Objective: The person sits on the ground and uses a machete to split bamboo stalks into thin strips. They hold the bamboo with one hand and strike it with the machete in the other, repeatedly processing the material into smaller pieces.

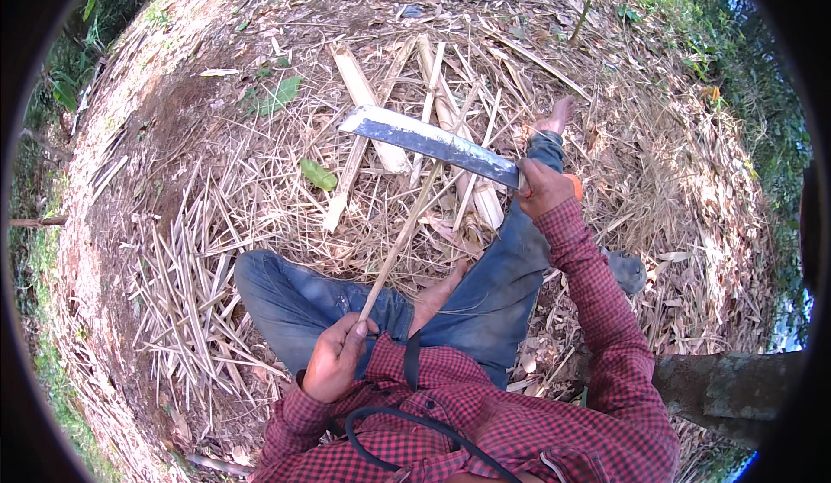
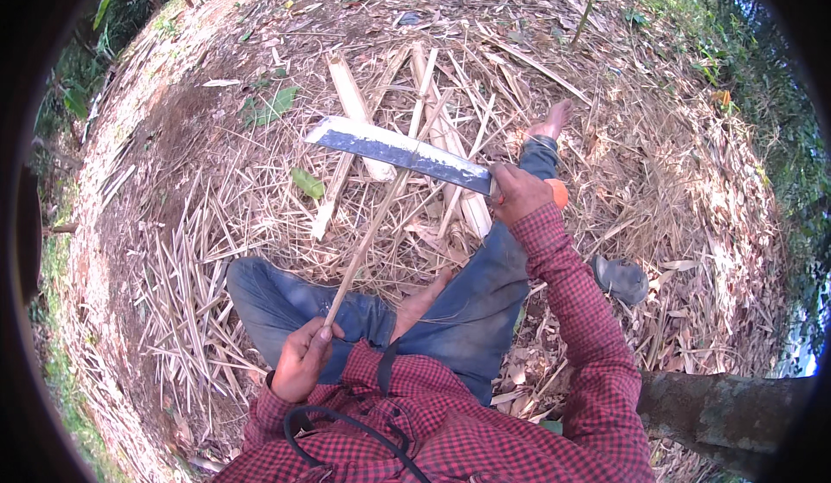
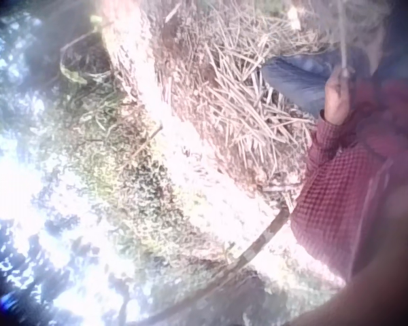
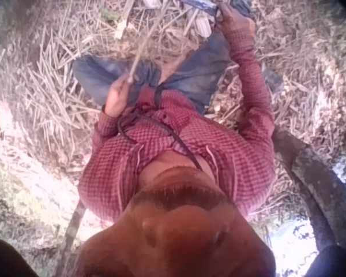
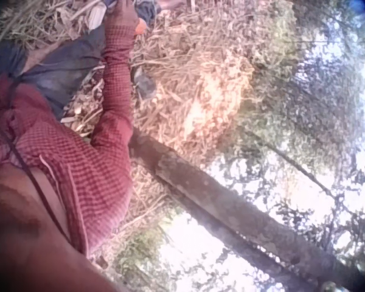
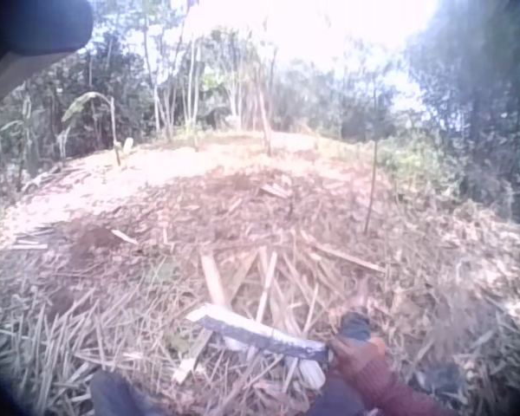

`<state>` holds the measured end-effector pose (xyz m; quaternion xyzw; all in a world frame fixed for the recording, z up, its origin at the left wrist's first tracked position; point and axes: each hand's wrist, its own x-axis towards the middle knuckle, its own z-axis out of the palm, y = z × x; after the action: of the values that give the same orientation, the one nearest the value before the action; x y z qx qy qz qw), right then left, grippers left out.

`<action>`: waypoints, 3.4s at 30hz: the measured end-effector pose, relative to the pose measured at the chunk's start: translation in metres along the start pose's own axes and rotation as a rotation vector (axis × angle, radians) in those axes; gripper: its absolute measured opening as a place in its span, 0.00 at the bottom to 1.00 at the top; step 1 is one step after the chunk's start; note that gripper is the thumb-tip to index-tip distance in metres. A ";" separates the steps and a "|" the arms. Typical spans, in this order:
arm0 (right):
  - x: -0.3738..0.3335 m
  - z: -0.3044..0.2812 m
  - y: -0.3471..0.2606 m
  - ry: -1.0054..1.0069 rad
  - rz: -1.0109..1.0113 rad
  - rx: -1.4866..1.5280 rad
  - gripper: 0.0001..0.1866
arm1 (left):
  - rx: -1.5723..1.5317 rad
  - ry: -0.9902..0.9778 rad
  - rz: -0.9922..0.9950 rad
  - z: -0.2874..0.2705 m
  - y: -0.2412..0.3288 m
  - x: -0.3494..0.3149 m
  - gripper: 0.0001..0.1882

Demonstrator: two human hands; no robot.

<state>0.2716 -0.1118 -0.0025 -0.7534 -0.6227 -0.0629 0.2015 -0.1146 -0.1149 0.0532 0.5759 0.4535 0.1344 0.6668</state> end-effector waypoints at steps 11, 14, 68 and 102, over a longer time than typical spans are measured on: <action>-0.020 -0.015 -0.017 -0.167 0.703 1.227 0.13 | -0.378 0.013 0.114 0.002 -0.025 0.047 0.12; -0.055 -0.003 -0.094 -0.143 0.718 1.500 0.13 | -0.601 0.001 0.327 0.025 -0.019 0.104 0.15; -0.045 0.002 -0.068 -0.275 -0.181 0.125 0.21 | -0.030 -0.090 -0.151 -0.027 -0.006 0.053 0.16; -0.011 0.025 -0.031 -0.177 0.156 0.155 0.17 | 0.148 0.036 -0.029 -0.022 -0.028 -0.007 0.18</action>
<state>0.2357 -0.1082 -0.0227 -0.7844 -0.5804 0.0680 0.2077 -0.1448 -0.1139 0.0333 0.6144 0.4824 0.1013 0.6161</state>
